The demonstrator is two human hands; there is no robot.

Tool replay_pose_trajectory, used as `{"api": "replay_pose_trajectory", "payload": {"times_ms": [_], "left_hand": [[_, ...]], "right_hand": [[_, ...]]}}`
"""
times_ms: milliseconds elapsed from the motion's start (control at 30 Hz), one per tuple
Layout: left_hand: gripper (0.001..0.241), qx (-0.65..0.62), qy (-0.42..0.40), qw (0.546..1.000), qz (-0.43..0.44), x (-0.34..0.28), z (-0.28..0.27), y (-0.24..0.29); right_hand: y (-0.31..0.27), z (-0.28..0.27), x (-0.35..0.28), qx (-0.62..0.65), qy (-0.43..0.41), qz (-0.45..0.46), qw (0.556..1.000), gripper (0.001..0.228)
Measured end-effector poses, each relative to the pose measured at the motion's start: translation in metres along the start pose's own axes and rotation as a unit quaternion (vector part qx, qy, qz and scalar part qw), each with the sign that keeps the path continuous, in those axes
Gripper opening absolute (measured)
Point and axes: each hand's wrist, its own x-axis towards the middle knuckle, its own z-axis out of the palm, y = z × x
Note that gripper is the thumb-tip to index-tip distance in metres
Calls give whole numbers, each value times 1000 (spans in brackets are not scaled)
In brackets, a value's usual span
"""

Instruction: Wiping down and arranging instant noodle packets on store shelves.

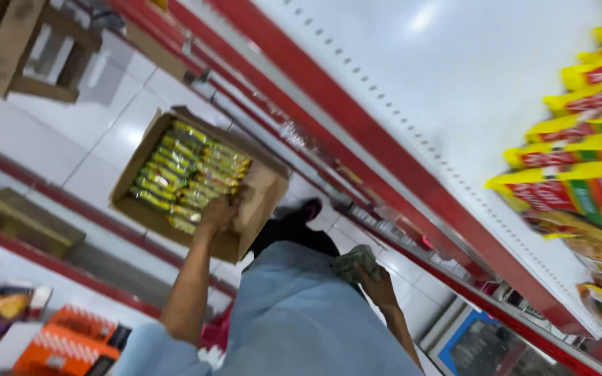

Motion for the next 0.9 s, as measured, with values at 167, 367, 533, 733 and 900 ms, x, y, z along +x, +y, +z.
{"api": "replay_pose_trajectory", "payload": {"times_ms": [167,367,533,733,900], "left_hand": [[37,150,144,978,31,10,68,-101],[53,401,45,915,0,6,83,-114],[56,515,9,854,67,8,50,-137],[58,545,12,838,9,8,-12,-109],[51,596,-46,801,41,26,-11,-138]], "right_hand": [[100,4,4,224,-22,184,957,51],[93,-26,6,-51,-35,179,982,59],[14,-15,-1,-153,-42,185,970,68],[7,5,-7,-141,-45,190,971,76],[41,6,-11,-164,-43,206,964,85]]}}
